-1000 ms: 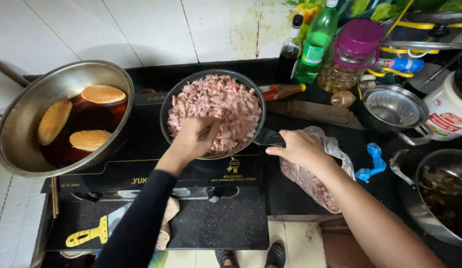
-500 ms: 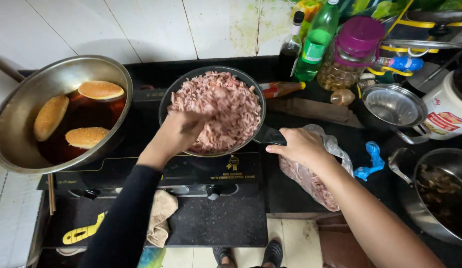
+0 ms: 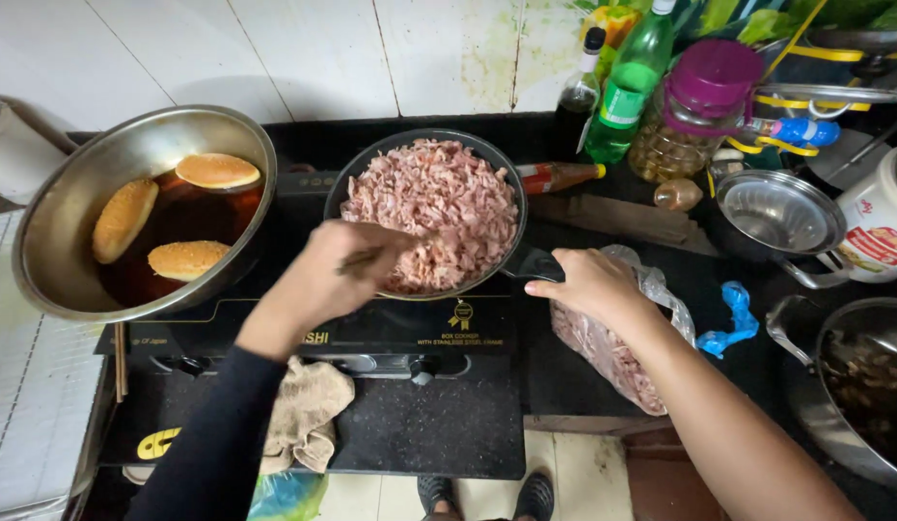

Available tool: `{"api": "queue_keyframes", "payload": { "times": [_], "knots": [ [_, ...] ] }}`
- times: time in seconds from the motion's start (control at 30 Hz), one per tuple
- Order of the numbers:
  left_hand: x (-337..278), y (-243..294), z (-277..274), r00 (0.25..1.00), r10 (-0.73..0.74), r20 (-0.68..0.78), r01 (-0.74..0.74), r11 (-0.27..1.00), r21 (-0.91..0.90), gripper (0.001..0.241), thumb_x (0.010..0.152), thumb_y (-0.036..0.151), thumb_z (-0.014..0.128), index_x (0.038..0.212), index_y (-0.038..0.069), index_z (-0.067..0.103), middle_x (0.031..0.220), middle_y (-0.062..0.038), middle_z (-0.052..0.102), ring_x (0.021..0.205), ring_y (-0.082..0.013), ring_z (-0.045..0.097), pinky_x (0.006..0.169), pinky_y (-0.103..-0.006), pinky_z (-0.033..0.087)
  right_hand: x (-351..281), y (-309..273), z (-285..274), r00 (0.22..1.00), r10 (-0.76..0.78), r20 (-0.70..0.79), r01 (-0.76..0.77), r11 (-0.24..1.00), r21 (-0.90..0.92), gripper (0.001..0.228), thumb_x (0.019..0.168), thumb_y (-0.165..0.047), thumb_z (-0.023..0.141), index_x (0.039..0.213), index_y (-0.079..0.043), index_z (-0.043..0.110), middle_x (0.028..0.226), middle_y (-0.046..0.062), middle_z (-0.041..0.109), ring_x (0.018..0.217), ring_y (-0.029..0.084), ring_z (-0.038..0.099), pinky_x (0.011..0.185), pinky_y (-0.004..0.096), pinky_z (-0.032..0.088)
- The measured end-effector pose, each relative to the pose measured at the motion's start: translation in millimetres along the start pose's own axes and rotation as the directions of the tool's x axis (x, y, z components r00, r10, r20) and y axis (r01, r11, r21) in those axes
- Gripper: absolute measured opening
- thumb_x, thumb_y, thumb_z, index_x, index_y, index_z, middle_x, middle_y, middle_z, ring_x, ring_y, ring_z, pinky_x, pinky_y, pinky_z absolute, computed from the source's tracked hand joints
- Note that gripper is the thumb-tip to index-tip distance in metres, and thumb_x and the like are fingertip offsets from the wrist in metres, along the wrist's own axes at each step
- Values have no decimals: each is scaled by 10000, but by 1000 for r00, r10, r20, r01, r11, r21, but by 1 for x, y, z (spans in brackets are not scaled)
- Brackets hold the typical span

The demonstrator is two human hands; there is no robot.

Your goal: Preparing and topping mini pizza-like bakery snacks with sauce and sliced sausage in a commercial kitchen.

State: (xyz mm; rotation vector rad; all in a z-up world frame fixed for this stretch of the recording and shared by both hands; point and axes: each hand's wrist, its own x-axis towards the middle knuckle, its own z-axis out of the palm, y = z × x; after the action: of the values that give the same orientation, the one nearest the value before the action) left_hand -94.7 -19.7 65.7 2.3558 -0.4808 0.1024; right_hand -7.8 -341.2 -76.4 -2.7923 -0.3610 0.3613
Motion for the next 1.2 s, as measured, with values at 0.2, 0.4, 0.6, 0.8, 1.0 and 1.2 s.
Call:
{"api": "queue_keyframes", "payload": {
  "times": [0.2, 0.4, 0.6, 0.8, 1.0, 1.2],
  "knots": [
    [-4, -68, 26, 978, -21, -208, 21, 1000, -3, 216, 889, 3, 651, 1066, 24, 775, 831, -164, 756, 641, -247, 728, 580, -351, 563, -8, -16, -16, 998, 37, 57, -36, 999, -18, 615, 778, -607, 750, 1137, -107, 735, 1078, 184, 759, 1045, 377, 720, 933, 500, 557],
    [-21, -44, 43, 995, 98, 35, -96, 993, -69, 177, 899, -7, 591, 955, 33, 754, 838, -112, 774, 615, -184, 728, 597, -284, 603, -8, -14, -15, 1000, 15, 20, -15, 1000, 1, 615, 765, -592, 775, 1124, -96, 716, 1034, 188, 752, 1007, 386, 714, 890, 514, 554],
    [-14, 0, 6, 999, 42, 17, -42, 999, -35, 234, 911, 30, 585, 1022, 70, 787, 834, -100, 786, 595, -188, 730, 548, -287, 594, -9, -15, -17, 999, 15, 30, -14, 1000, -6, 567, 781, -587, 766, 1082, -108, 736, 1025, 170, 761, 1005, 374, 721, 887, 507, 559],
    [2, -54, 42, 949, 311, -48, -312, 950, -8, 120, 919, 37, 650, 976, 32, 756, 854, -143, 754, 701, -264, 733, 638, -368, 578, -9, -13, -14, 999, 16, 35, -17, 1000, 19, 560, 770, -586, 764, 1077, -118, 746, 1016, 159, 768, 999, 363, 730, 891, 496, 564],
    [40, -99, 79, 970, 179, -165, -145, 969, 202, 98, 933, 78, 684, 870, 15, 726, 785, -192, 709, 678, -356, 695, 653, -452, 548, -5, -11, -13, 999, 17, 29, -17, 1000, -7, 617, 773, -612, 756, 1134, -113, 726, 1048, 171, 758, 1018, 373, 722, 894, 503, 562],
    [12, -32, 60, 971, 235, -47, -235, 972, 17, 82, 901, 90, 687, 912, 43, 754, 768, -166, 731, 652, -320, 711, 600, -422, 553, 3, 1, 1, 1000, -15, 9, 15, 1000, 3, 651, 770, -615, 758, 1158, -94, 714, 1076, 191, 748, 1035, 383, 713, 891, 511, 560]
  ]
}}
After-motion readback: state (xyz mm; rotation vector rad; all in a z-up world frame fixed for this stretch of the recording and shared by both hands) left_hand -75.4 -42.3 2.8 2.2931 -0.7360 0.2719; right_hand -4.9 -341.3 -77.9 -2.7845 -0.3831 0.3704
